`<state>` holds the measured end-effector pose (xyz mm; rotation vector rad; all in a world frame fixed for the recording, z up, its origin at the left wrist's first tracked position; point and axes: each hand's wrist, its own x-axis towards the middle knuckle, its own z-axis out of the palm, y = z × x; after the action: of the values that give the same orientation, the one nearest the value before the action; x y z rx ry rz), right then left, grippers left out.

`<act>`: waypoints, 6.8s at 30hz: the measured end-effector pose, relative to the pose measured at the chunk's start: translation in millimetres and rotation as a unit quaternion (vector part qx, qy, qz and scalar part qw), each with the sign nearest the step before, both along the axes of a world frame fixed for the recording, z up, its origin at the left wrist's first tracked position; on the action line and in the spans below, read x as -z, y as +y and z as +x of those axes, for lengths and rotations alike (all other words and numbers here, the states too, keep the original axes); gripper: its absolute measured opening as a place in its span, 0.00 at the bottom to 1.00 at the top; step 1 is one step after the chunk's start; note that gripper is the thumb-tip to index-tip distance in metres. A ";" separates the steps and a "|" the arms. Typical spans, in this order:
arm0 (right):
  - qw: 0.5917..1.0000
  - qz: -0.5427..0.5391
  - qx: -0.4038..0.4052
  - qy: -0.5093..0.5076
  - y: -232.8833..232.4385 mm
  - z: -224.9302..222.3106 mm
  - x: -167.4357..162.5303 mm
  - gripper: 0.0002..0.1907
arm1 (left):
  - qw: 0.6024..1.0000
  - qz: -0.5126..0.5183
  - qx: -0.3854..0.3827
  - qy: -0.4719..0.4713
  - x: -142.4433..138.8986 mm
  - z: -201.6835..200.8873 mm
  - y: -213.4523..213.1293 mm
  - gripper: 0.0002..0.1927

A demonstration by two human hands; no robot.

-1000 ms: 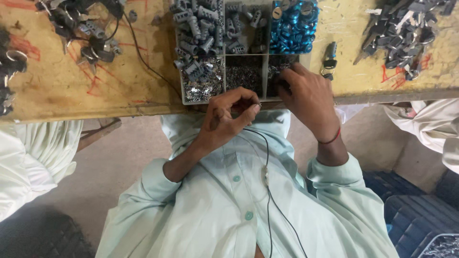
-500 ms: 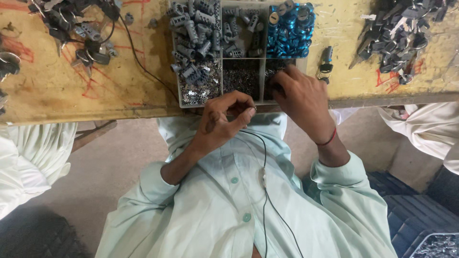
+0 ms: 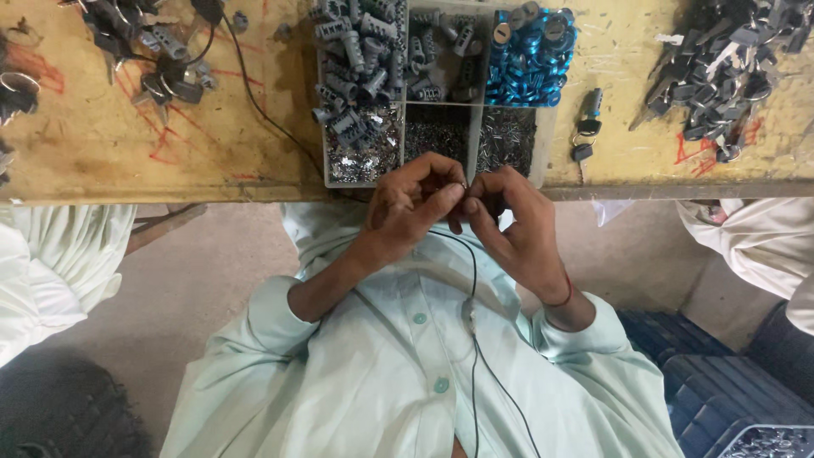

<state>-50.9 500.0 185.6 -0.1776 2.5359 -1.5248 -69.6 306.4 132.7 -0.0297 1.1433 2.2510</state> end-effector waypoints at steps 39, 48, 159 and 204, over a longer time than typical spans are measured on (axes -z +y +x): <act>0.984 -0.102 -0.121 0.081 -42.1 9.6 -6.5 0.11 | 0.991 -0.034 0.079 0.099 -18.9 11.8 -72.0 0.11; 0.832 0.415 -0.148 0.337 -71.3 -103.1 -21.7 0.14 | 0.997 0.007 0.067 0.035 -17.1 29.6 -76.1 0.05; 0.887 -0.374 -0.029 -0.270 34.4 13.3 -36.0 0.17 | 0.840 -0.277 -0.143 0.444 -67.8 20.2 18.4 0.24; 0.933 0.234 -0.273 0.026 12.2 -14.4 -116.4 0.31 | 0.958 -0.173 -0.063 0.220 -74.0 38.3 -0.9 0.10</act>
<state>-65.4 512.2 301.9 -0.7810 2.4987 -0.7014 -31.2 305.5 206.7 0.2777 1.8090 2.1964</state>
